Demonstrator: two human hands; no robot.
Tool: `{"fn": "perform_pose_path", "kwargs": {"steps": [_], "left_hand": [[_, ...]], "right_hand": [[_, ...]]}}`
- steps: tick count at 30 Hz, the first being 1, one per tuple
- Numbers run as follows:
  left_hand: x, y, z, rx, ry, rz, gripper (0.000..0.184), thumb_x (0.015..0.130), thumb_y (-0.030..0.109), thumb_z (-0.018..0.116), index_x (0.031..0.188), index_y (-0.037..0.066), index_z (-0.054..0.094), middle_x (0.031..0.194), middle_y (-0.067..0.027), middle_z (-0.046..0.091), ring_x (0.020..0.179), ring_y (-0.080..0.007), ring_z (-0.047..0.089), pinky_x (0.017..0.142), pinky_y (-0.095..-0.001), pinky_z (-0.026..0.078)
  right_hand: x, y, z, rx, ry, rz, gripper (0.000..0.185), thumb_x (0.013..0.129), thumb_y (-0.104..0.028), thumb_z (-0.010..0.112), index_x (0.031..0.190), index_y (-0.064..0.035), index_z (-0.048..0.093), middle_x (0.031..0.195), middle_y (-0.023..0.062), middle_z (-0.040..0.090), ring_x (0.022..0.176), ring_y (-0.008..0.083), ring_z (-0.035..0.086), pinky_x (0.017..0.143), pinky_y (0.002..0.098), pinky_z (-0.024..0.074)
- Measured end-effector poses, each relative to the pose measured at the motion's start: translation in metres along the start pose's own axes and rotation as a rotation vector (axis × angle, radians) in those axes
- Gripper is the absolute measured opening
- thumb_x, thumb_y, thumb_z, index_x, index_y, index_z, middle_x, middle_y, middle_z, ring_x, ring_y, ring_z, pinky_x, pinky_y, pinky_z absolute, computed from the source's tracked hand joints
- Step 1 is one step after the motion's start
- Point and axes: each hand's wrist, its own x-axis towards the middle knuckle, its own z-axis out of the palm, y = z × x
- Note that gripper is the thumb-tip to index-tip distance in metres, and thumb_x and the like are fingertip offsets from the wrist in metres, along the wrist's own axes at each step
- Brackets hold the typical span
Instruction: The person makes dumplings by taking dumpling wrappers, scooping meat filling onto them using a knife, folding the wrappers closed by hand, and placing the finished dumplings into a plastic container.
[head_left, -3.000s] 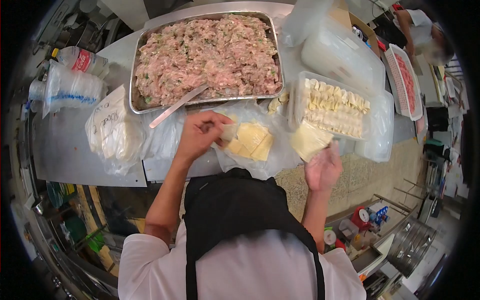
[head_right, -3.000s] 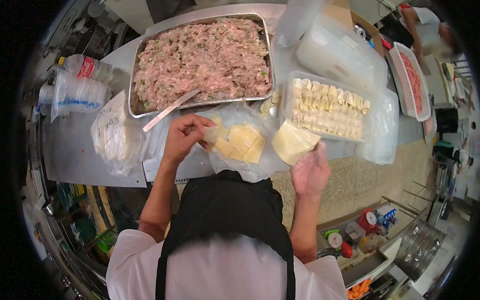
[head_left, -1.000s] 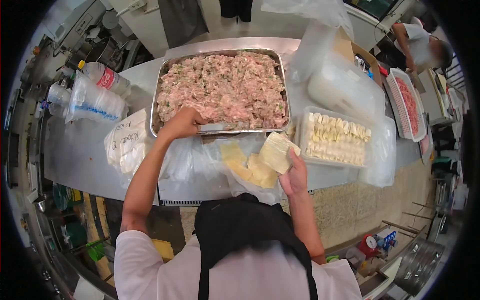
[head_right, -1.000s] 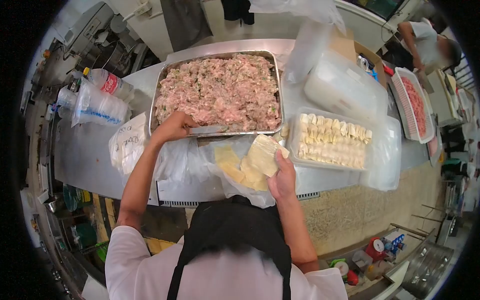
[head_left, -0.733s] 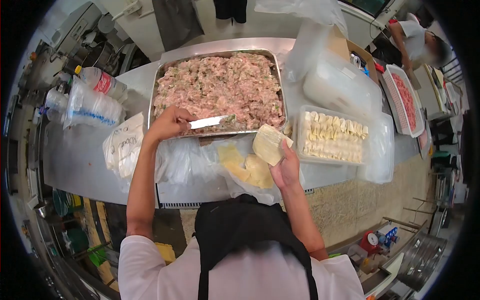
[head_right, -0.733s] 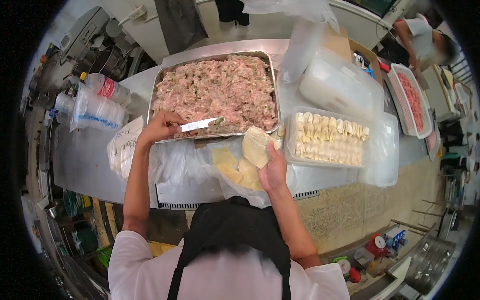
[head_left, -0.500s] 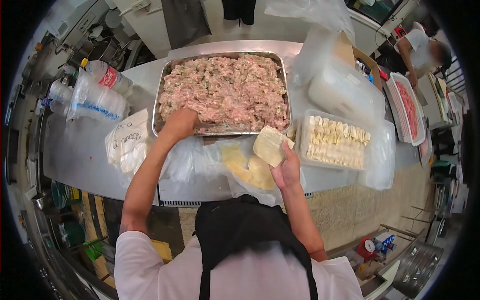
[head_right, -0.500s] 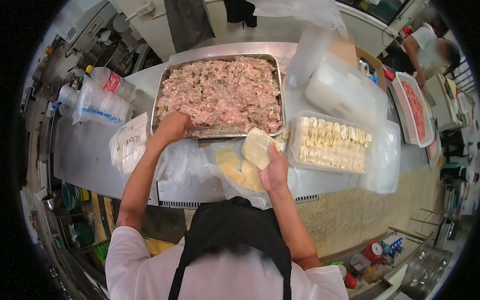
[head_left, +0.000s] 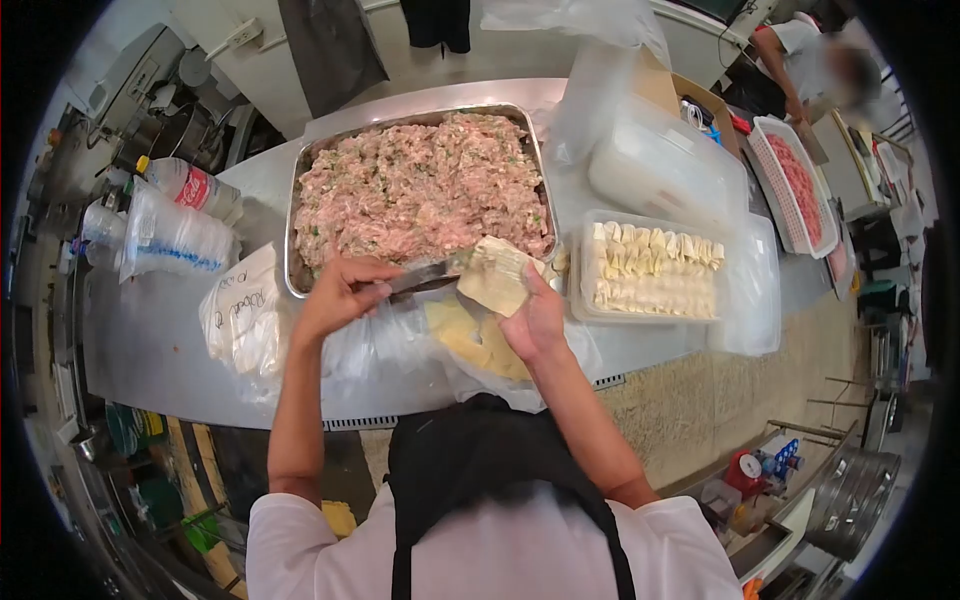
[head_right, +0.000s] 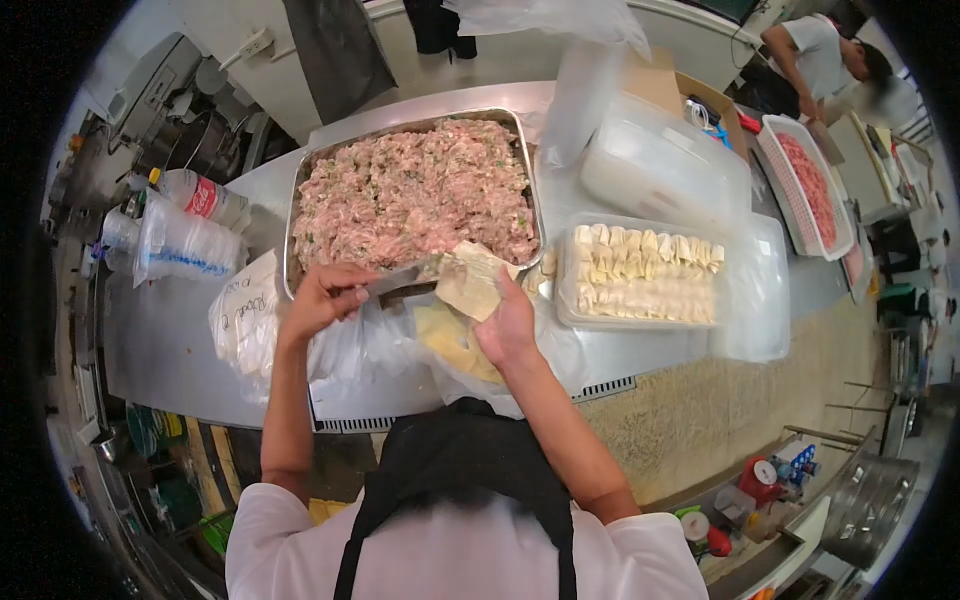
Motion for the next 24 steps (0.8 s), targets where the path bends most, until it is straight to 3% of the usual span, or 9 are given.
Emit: {"fn": "perform_pose_path", "kwargs": {"steps": [2, 3, 6, 10, 14, 17, 20, 23, 24], "left_hand": [[0.003, -0.01, 0.026, 0.245, 0.102, 0.439, 0.036, 0.08, -0.008, 0.067, 0.112, 0.006, 0.075, 0.09, -0.0075, 0.068, 0.07, -0.0164, 0.062, 0.061, -0.0311, 0.05], [0.002, -0.011, 0.045, 0.318, 0.207, 0.443, 0.036, 0.08, -0.007, 0.069, 0.111, 0.012, 0.077, 0.089, -0.0081, 0.067, 0.076, -0.0216, 0.064, 0.068, -0.0325, 0.051], [-0.013, -0.016, 0.071, 0.59, 0.206, 0.321, 0.036, 0.079, -0.007, 0.069, 0.109, 0.012, 0.077, 0.087, -0.0101, 0.064, 0.074, -0.0249, 0.064, 0.068, -0.0337, 0.051], [-0.039, 0.026, 0.079, 0.516, 0.32, 0.335, 0.029, 0.08, -0.005, 0.072, 0.105, 0.009, 0.077, 0.081, -0.0101, 0.062, 0.071, -0.0245, 0.062, 0.063, -0.0339, 0.048], [-0.026, 0.011, 0.101, 0.51, 0.367, 0.433, 0.028, 0.08, -0.007, 0.071, 0.103, 0.008, 0.077, 0.08, -0.0102, 0.061, 0.07, -0.0248, 0.062, 0.062, -0.0347, 0.048], [-0.04, 0.021, 0.092, 0.634, 0.253, 0.324, 0.028, 0.08, -0.008, 0.07, 0.103, 0.006, 0.076, 0.083, -0.0116, 0.061, 0.069, -0.0252, 0.062, 0.06, -0.0357, 0.048], [-0.042, 0.04, 0.108, 0.485, 0.362, 0.382, 0.03, 0.079, -0.009, 0.069, 0.105, 0.005, 0.075, 0.08, -0.0116, 0.06, 0.069, -0.0251, 0.061, 0.06, -0.0347, 0.048], [-0.02, 0.003, 0.116, 0.451, 0.327, 0.443, 0.032, 0.078, -0.012, 0.068, 0.105, 0.003, 0.074, 0.076, -0.0106, 0.059, 0.068, -0.0238, 0.06, 0.06, -0.0317, 0.047], [-0.014, 0.007, 0.115, 0.405, 0.288, 0.443, 0.033, 0.077, -0.013, 0.067, 0.105, 0.003, 0.074, 0.076, -0.0103, 0.059, 0.068, -0.0233, 0.06, 0.06, -0.031, 0.047]], "right_hand": [[0.002, 0.001, 0.016, 0.068, -0.011, 0.067, 0.047, 0.108, -0.029, 0.036, 0.142, 0.0023, 0.043, 0.145, 0.018, 0.05, 0.134, 0.0353, 0.048, 0.116, 0.0505, 0.0349], [0.004, 0.001, 0.022, 0.08, 0.015, 0.067, 0.046, 0.108, -0.029, 0.034, 0.143, 0.0012, 0.041, 0.145, 0.0186, 0.049, 0.135, 0.0361, 0.047, 0.116, 0.0513, 0.0343], [0.02, 0.004, 0.006, 0.075, 0.044, 0.012, 0.048, 0.109, -0.029, 0.032, 0.144, 0.0015, 0.04, 0.146, 0.0182, 0.048, 0.135, 0.0358, 0.047, 0.117, 0.0512, 0.0341], [0.026, 0.002, -0.009, 0.034, 0.077, -0.17, 0.046, 0.109, -0.027, 0.034, 0.144, 0.0022, 0.04, 0.143, 0.0166, 0.05, 0.133, 0.0336, 0.048, 0.116, 0.0502, 0.0354], [0.028, 0.006, 0.001, 0.073, 0.081, -0.124, 0.043, 0.108, -0.023, 0.036, 0.143, 0.0017, 0.041, 0.141, 0.0159, 0.052, 0.132, 0.0319, 0.049, 0.116, 0.0486, 0.036], [0.038, 0.002, -0.014, 0.062, 0.151, -0.229, 0.043, 0.109, -0.021, 0.031, 0.141, 0.0057, 0.043, 0.141, 0.0191, 0.051, 0.133, 0.0325, 0.048, 0.118, 0.0478, 0.0334], [0.022, -0.008, -0.003, 0.028, 0.106, -0.257, 0.042, 0.107, -0.019, 0.037, 0.142, 0.0024, 0.041, 0.138, 0.0153, 0.053, 0.13, 0.0302, 0.051, 0.116, 0.0463, 0.0356], [0.015, -0.015, 0.006, -0.036, 0.032, -0.166, 0.045, 0.103, -0.016, 0.041, 0.143, 0.0038, 0.038, 0.138, 0.0161, 0.053, 0.131, 0.0298, 0.05, 0.116, 0.0455, 0.0356], [0.015, -0.019, 0.0, 0.019, -0.157, -0.097, 0.05, 0.097, -0.012, 0.047, 0.144, 0.0035, 0.038, 0.139, 0.0168, 0.053, 0.132, 0.0294, 0.05, 0.115, 0.0445, 0.0362]]}}
